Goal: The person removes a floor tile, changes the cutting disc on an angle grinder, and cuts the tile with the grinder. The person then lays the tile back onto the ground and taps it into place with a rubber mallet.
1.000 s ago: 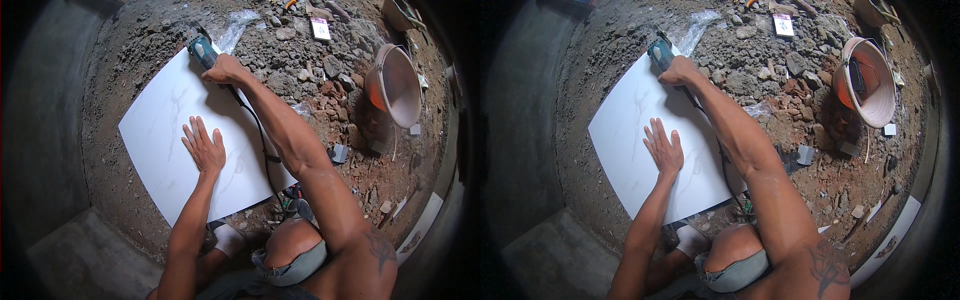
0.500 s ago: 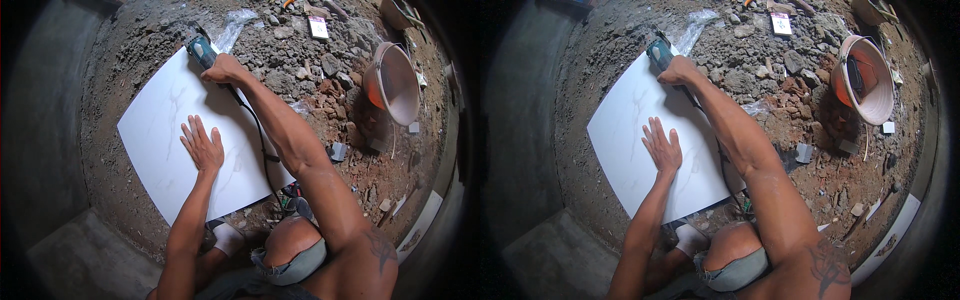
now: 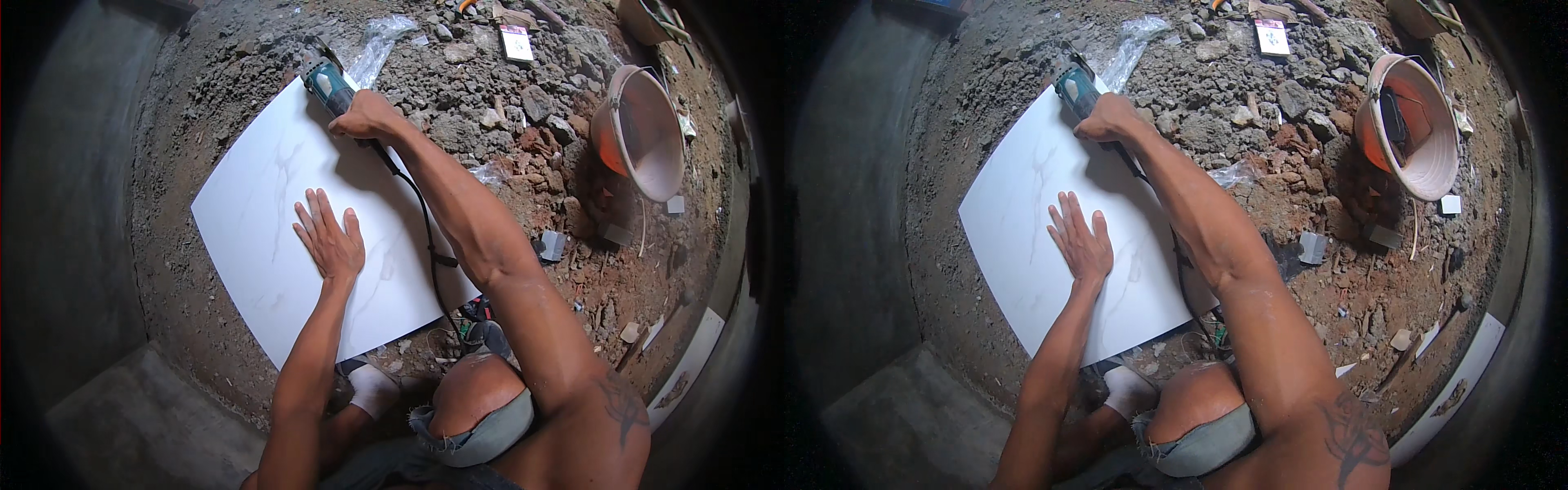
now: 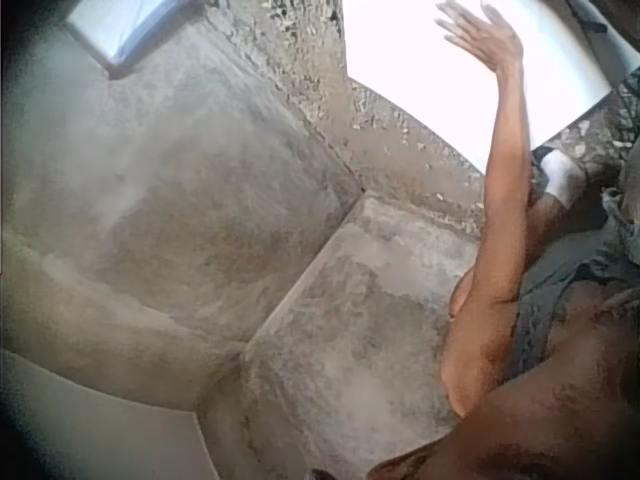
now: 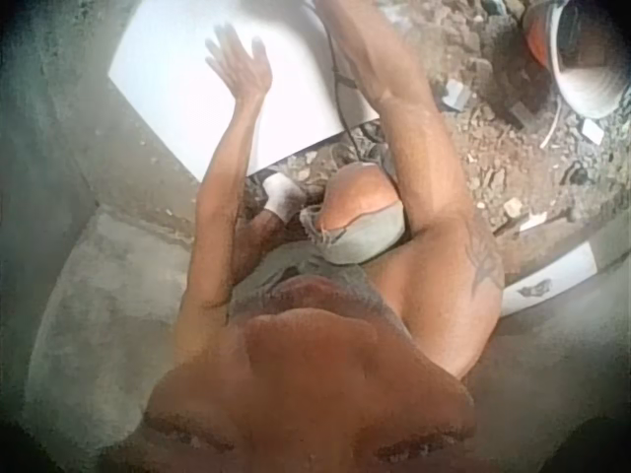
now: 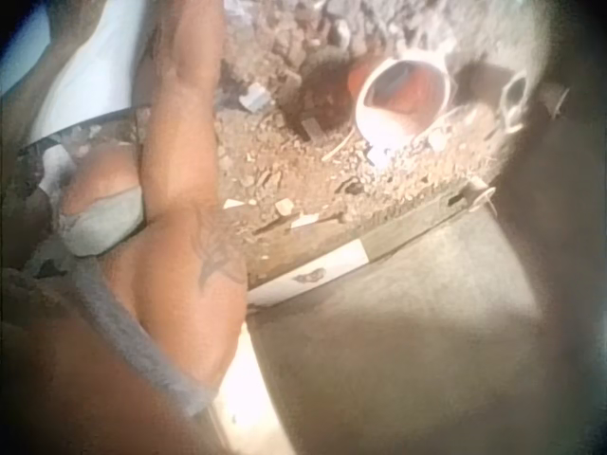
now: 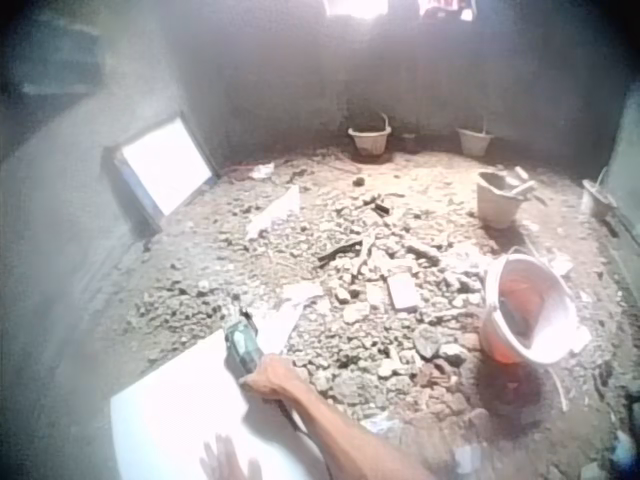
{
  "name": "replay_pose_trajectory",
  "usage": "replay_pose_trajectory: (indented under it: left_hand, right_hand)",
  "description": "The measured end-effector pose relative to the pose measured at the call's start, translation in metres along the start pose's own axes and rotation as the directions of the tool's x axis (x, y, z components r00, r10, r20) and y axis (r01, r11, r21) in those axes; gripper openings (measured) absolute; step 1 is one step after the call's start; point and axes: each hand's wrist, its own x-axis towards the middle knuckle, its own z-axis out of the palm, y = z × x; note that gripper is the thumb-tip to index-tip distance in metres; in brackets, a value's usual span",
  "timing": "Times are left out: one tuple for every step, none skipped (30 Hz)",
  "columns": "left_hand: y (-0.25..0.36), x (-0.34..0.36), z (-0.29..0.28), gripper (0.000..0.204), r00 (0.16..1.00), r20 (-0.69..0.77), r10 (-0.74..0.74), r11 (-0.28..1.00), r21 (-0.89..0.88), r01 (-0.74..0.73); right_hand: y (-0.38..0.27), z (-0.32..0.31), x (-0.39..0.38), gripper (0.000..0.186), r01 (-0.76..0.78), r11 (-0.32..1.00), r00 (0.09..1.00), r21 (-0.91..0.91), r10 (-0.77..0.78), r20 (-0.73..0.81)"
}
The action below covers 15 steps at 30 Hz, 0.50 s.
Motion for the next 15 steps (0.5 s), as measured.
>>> replay_pose_trajectory:
  left_hand:
    - [0.0, 0.0, 0.0, 0.066, 0.999, 0.051, -0.019, 1.0, 0.015, 0.018]
    - [0.0, 0.0, 0.0, 0.066, 1.0, 0.0, 0.0, 1.0, -0.002, 0.0]
    - [0.001, 0.0, 0.0, 0.066, 1.0, 0.0, -0.002, 1.0, -0.004, 0.002]
    - [0.001, 0.0, 0.0, 0.066, 0.998, 0.051, -0.021, 1.0, 0.013, 0.021]
    - [0.001, 0.0, 0.0, 0.066, 1.0, 0.0, -0.002, 1.0, -0.006, 0.002]
    - [0.001, 0.0, -0.001, 0.066, 1.0, 0.003, -0.006, 1.0, -0.001, 0.006]
    - [0.001, 0.0, -0.001, 0.065, 0.999, 0.045, -0.021, 1.0, 0.019, 0.02]
    - [0.001, 0.0, -0.001, 0.065, 1.0, 0.007, -0.01, 1.0, 0.003, 0.01]
    - [0.002, 0.0, -0.001, 0.065, 1.0, 0.004, -0.008, 1.0, 0.003, 0.008]
    - [0.001, 0.0, -0.001, 0.065, 0.999, 0.045, -0.02, 1.0, 0.021, 0.019]
    - [0.001, 0.0, -0.001, 0.065, 1.0, 0.0, -0.005, 1.0, 0.004, 0.005]
    - [0.001, 0.0, -0.001, 0.065, 1.0, -0.001, -0.005, 1.0, 0.003, 0.005]
    - [0.001, 0.001, -0.001, 0.065, 0.998, 0.052, -0.022, 1.0, 0.021, 0.02]
    - [0.001, 0.001, 0.0, 0.065, 1.0, -0.002, -0.004, 1.0, 0.001, 0.004]
    - [0.001, 0.001, -0.001, 0.067, 1.0, 0.006, -0.005, 1.0, -0.004, 0.005]
  right_hand:
    - [0.0, 0.0, 0.0, 0.032, -0.032, 0.999, 0.999, -0.026, 0.032, -0.005]
    - [0.0, 0.001, -0.001, 0.032, 0.013, 1.0, 1.0, -0.015, -0.013, -0.014]
    - [0.0, 0.0, -0.002, 0.031, 0.01, 1.0, 1.0, -0.008, -0.01, -0.015]
    - [0.0, 0.0, -0.003, 0.031, -0.036, 0.999, 0.999, -0.011, 0.036, -0.013]
    - [0.0, -0.001, -0.004, 0.031, 0.007, 1.0, 1.0, -0.001, -0.007, -0.018]
    - [0.0, -0.002, -0.006, 0.031, -0.003, 1.0, 1.0, 0.009, 0.003, -0.005]
    - [-0.001, -0.002, -0.007, 0.03, -0.042, 0.999, 0.999, -0.007, 0.042, 0.007]
    - [-0.001, -0.003, -0.009, 0.03, -0.014, 1.0, 1.0, 0.018, 0.014, 0.007]
    - [-0.001, -0.004, -0.01, 0.03, -0.019, 0.999, 1.0, 0.031, 0.018, 0.007]
    - [-0.002, -0.004, -0.011, 0.03, -0.052, 0.998, 0.999, 0.03, 0.051, 0.014]
    - [-0.002, -0.005, -0.011, 0.03, -0.022, 0.999, 1.0, 0.044, 0.022, 0.007]
    - [-0.001, -0.004, -0.012, 0.03, -0.028, 0.998, 1.0, 0.052, 0.027, 0.015]
    - [-0.001, -0.004, -0.012, 0.029, -0.062, 0.997, 0.998, 0.045, 0.061, 0.025]
    - [0.0, -0.004, -0.012, 0.029, -0.032, 0.998, 0.999, 0.058, 0.031, 0.021]
    - [0.0, -0.003, -0.012, 0.029, -0.028, 0.998, 1.0, 0.063, 0.027, 0.016]
